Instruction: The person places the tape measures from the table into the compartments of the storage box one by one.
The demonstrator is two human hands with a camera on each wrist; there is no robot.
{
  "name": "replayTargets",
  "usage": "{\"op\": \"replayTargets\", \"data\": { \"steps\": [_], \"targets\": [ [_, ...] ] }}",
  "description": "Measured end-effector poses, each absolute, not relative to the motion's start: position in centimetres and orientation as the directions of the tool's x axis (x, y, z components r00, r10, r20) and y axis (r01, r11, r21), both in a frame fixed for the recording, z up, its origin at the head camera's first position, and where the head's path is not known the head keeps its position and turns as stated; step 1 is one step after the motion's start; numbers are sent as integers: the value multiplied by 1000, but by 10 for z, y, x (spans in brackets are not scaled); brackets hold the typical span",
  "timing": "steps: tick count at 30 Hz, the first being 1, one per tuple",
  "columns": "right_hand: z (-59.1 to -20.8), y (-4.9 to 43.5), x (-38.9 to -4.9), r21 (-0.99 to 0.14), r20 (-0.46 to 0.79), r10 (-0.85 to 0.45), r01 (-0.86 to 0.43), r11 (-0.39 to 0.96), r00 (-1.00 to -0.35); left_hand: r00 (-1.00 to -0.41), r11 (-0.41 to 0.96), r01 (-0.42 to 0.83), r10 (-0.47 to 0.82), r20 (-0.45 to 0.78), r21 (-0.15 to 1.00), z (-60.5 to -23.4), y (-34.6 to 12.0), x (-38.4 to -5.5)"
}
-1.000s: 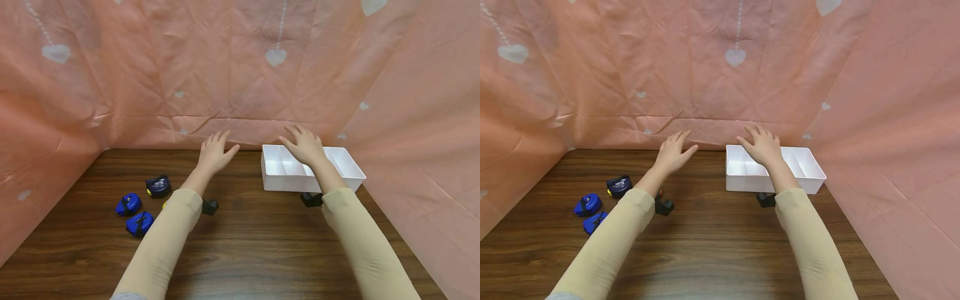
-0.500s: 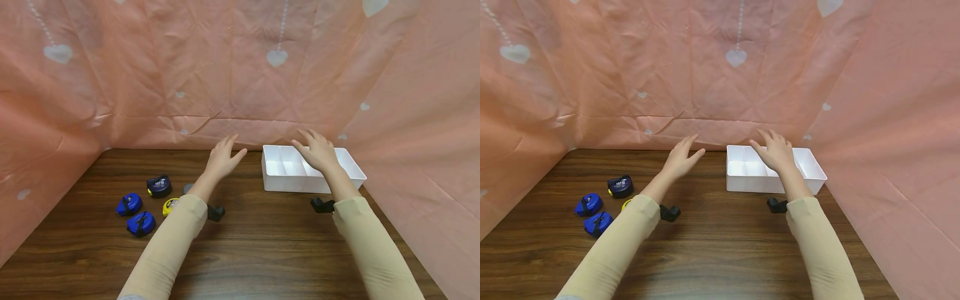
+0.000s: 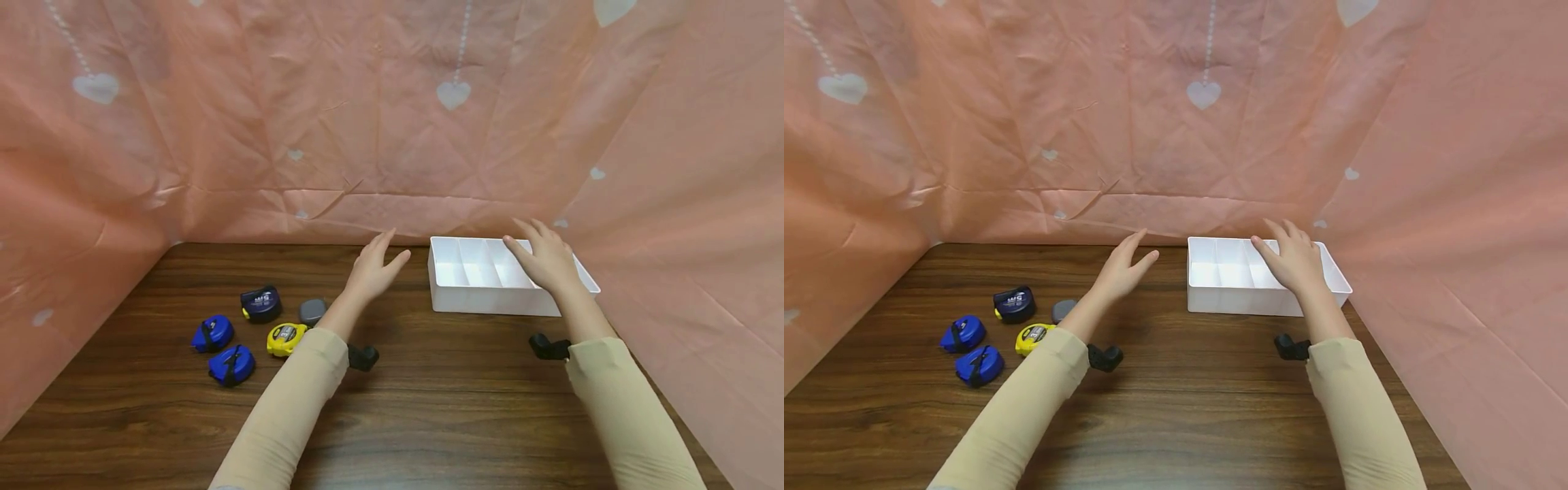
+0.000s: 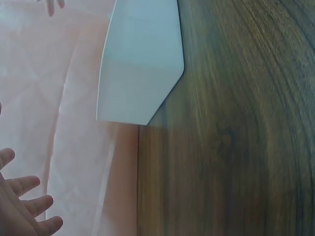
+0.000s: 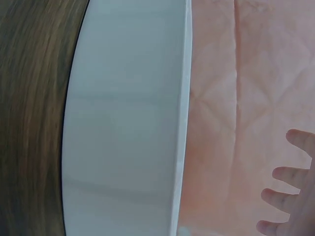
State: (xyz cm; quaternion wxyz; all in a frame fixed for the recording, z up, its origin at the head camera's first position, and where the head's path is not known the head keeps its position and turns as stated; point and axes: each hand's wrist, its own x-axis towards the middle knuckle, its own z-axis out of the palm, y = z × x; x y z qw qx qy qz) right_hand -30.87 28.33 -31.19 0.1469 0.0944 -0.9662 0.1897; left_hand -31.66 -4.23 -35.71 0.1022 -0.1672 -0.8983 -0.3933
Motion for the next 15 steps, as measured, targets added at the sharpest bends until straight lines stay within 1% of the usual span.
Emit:
{"op": "replayTargets", "data": {
  "steps": [10, 15],
  "targets": [
    [-324, 308, -303, -380, 328, -91, -219, 899, -940, -918, 561, 397, 245, 312, 727, -365, -27, -315],
    [-330, 316, -297, -406, 310, -63, -192, 893, -949, -920, 515, 390, 251, 301, 763, -371, -19, -314]
  ]
}}
